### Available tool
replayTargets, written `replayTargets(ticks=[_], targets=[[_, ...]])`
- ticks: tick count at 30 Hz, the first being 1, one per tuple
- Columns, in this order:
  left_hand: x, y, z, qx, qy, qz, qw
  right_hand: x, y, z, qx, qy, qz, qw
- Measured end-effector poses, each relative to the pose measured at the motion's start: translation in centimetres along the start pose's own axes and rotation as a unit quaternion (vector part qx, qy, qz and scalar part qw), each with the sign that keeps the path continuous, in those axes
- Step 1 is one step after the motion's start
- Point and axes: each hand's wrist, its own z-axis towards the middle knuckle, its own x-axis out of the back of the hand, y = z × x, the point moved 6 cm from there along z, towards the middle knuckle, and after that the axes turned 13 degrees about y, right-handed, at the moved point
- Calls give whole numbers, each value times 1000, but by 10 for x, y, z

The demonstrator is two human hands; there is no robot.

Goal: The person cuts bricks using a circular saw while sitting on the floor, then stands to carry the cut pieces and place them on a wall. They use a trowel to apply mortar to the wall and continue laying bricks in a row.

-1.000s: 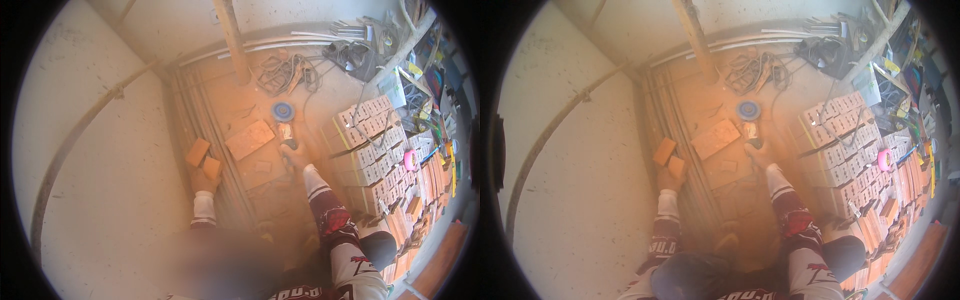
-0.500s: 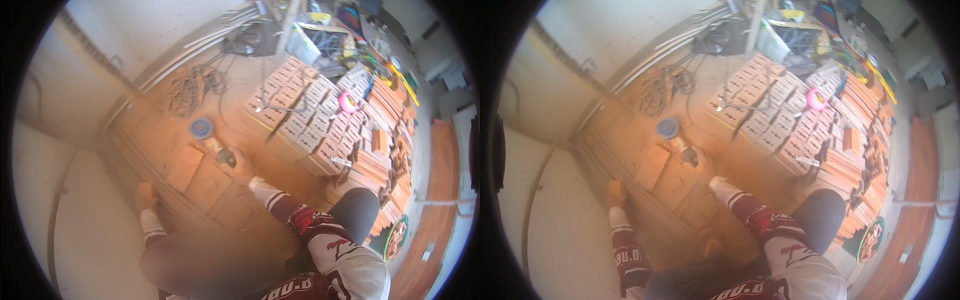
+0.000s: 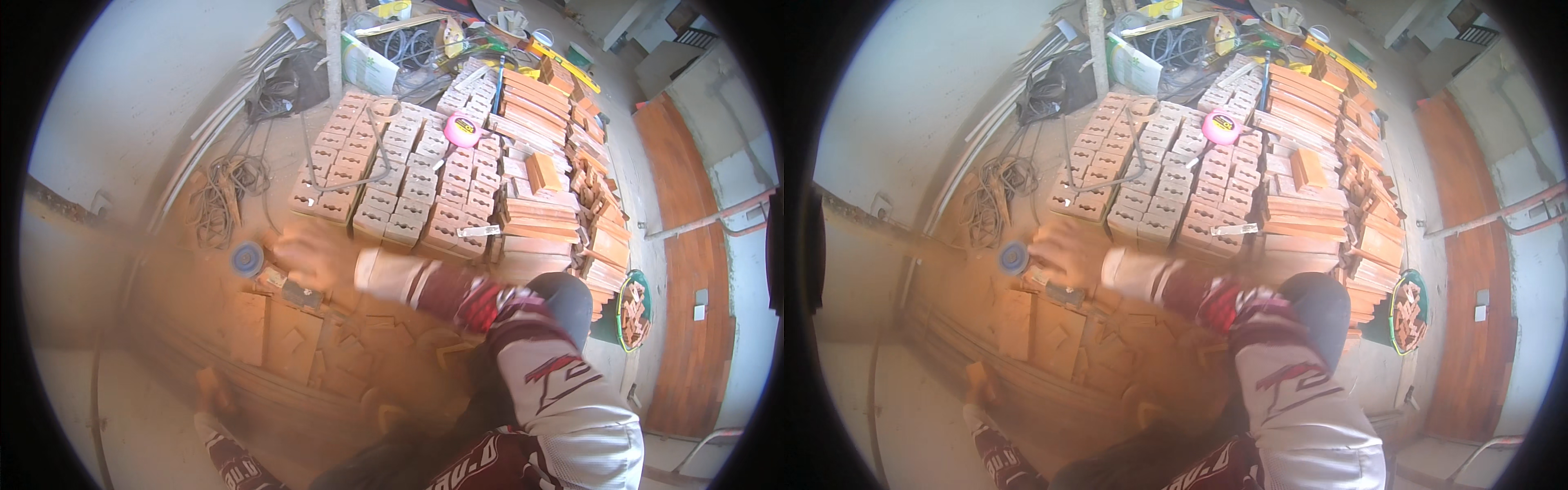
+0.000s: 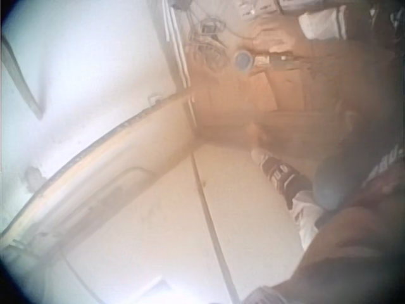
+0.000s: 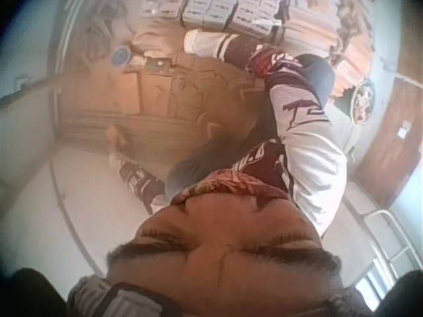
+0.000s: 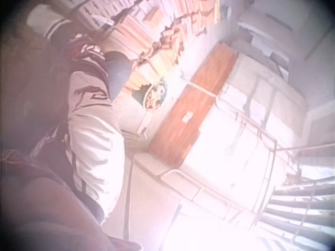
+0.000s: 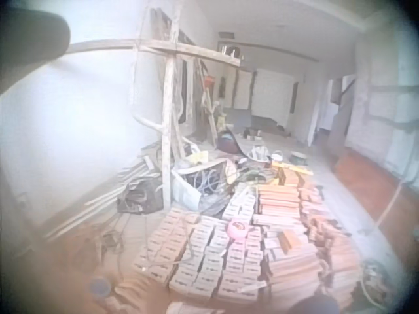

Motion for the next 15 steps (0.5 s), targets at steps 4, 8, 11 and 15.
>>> replayTargets(ticks=[4,8,11,15], targets=[[-7,-10,-3,46,34,-52,997,91,73,35,75,-42,-132,988],[-11,6,8,78,83,-130,985,274,160,12,-175,-36,-412,893],[-12,16,17,94,132,-200,966,415,230,-95,-412,-5,-565,715],[-13,20,24,121,183,-296,930,480,252,-212,-708,-32,-365,603]])
